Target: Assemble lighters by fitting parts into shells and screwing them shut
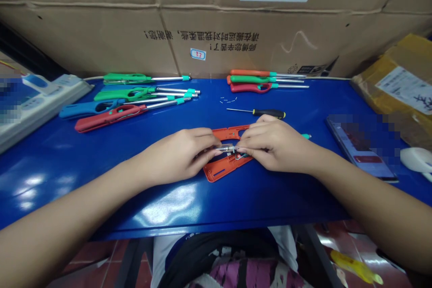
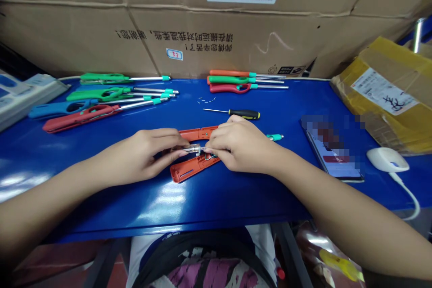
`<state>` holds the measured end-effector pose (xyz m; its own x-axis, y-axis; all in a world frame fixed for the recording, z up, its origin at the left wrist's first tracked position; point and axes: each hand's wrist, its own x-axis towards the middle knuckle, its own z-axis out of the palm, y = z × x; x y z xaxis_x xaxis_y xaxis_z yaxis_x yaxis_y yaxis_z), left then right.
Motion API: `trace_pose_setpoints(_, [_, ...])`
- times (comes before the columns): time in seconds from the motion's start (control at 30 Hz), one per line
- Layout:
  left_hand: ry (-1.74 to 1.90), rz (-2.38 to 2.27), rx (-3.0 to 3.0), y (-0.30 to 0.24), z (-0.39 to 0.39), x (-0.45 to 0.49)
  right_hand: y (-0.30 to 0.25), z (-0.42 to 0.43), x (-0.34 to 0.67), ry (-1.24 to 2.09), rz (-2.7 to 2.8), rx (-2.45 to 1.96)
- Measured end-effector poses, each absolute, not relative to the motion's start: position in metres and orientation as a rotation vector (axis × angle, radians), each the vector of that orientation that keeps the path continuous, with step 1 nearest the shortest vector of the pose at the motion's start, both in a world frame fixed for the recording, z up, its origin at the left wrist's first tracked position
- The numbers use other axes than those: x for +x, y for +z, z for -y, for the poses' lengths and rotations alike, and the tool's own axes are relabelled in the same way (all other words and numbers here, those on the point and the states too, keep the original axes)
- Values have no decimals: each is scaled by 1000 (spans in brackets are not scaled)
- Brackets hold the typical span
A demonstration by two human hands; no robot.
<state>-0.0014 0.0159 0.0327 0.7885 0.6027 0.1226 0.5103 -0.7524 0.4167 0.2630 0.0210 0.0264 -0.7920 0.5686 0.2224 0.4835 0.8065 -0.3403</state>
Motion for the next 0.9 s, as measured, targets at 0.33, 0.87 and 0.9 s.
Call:
trace_pose_setpoints(0.33, [301,-884,2644,31,-20,-6,30,-23,268,373,2708,-766])
trace_pose_setpoints(0.87, [330,-985,2669,26,-20,-8,32,-27,272,579,2656,-855])
trace_pose_setpoints(0.9, [325,-993,2680,26,-20,-8,32,-27,272,574,2634,-848])
